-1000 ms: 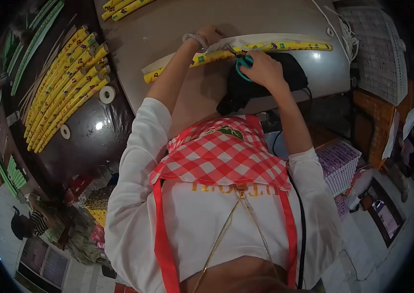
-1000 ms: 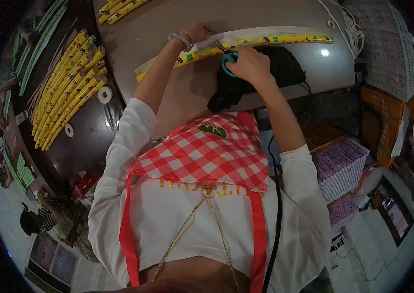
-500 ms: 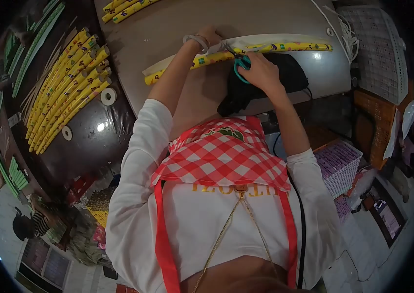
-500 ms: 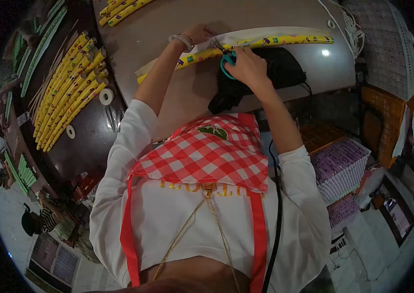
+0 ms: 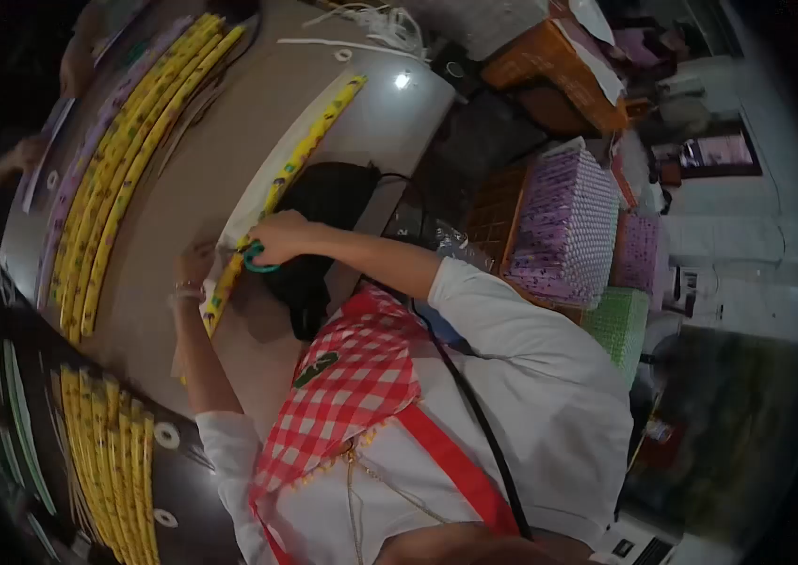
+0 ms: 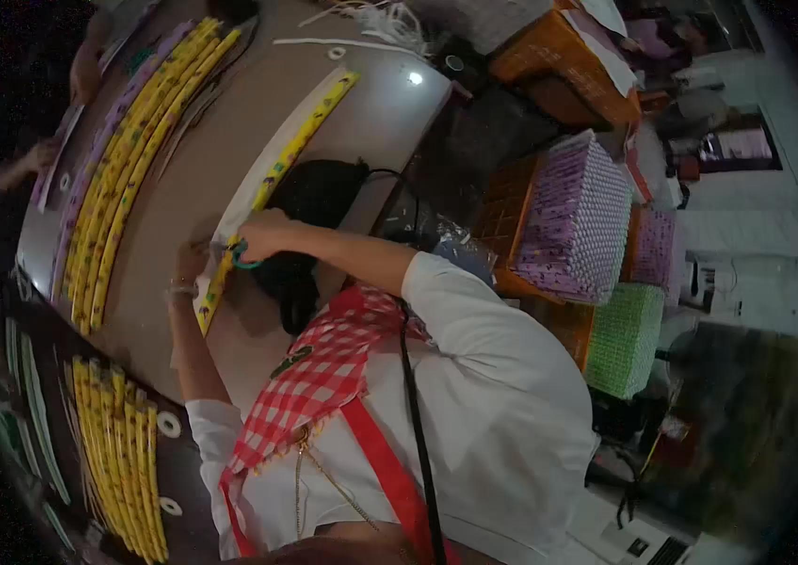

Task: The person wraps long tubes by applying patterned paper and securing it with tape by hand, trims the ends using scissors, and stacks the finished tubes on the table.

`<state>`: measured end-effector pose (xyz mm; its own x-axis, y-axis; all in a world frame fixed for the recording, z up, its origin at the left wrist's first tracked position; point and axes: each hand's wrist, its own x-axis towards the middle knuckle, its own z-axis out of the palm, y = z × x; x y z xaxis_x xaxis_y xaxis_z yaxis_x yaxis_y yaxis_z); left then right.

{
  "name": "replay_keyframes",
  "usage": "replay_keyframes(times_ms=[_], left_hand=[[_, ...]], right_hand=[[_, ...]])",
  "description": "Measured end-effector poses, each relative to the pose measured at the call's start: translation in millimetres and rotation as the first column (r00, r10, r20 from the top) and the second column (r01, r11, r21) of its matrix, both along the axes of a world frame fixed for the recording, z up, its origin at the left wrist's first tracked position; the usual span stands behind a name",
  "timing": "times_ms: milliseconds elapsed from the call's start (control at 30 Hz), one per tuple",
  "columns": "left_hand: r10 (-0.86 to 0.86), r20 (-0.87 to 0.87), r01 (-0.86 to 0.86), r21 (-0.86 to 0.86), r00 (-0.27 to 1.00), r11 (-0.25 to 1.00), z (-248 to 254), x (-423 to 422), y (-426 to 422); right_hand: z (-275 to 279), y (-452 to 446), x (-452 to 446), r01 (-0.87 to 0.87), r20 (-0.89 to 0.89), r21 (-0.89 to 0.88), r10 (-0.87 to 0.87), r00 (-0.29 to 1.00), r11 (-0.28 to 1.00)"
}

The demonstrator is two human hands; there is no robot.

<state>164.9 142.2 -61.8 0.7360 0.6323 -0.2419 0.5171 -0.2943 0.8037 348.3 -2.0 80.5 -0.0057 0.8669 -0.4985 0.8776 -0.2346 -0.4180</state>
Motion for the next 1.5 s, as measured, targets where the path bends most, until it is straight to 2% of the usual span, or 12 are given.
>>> replay_keyframes(times_ms=[100, 333, 433, 500, 533, 600, 700, 967, 1133, 1400, 1467, 1500], left_hand=[[-0.151, -0.087, 0.171, 0.309, 0.985, 0.935, 4, 2, 4], [0.052, 0.074, -0.045, -0.093, 0.996, 0.995, 1, 2, 3], [0.051, -0.059, -0.050, 0.012, 0.997, 0.999, 3, -1, 6], [-0.358, -0.248, 0.421, 0.707, 0.900, 0.569, -33, -14, 22], [-0.363, -0.249, 0.424, 0.709, 0.898, 0.563, -40, -15, 18], [-0.077, -0.002, 0.073, 0.356, 0.997, 0.932, -3, -6, -6], [0.183, 0.038, -0.187, 0.223, 0.982, 0.957, 58, 9, -42], [0.194, 0.072, -0.194, 0.648, 0.978, 0.737, 36, 6, -41], [0.289, -0.050, -0.183, 0.668, 0.956, 0.721, 49, 14, -48], [0.424, -0.194, -0.196, 0.671, 0.885, 0.715, 77, 28, -63], [0.438, -0.177, -0.218, 0.671, 0.881, 0.709, 72, 26, -61], [0.440, -0.167, -0.222, 0.677, 0.882, 0.701, 71, 27, -60]], right_hand=[[-2, 0, 3, -0.023, -0.028, 0.010, 0.023, 0.999, 1.000], [1, 3, 5, 0.125, -0.248, -0.144, -0.158, 0.956, 0.982], [13, 2, 6, 0.209, -0.690, -0.360, -0.410, 0.597, 0.909], [21, -1, 1, 0.258, -0.732, -0.317, -0.408, 0.546, 0.913], [26, -3, 2, 0.263, -0.733, -0.313, -0.408, 0.544, 0.913], [35, -10, 6, 0.293, -0.777, -0.143, -0.290, 0.558, 0.945], [11, -23, 18, 0.353, -0.559, 0.504, -0.015, 0.829, 0.788], [-11, -79, 113, 0.664, -0.292, 0.675, -0.711, 0.640, 0.322], [-10, -106, 181, 0.896, -0.237, 0.401, -0.924, 0.301, 0.189], [-134, -74, 302, 0.930, -0.330, 0.351, -0.915, 0.232, 0.110], [-70, -84, 275, 0.453, 0.408, 0.153, -0.473, 0.781, 0.879], [-50, -88, 263, 0.594, 0.242, 0.184, -0.622, 0.745, 0.783]])
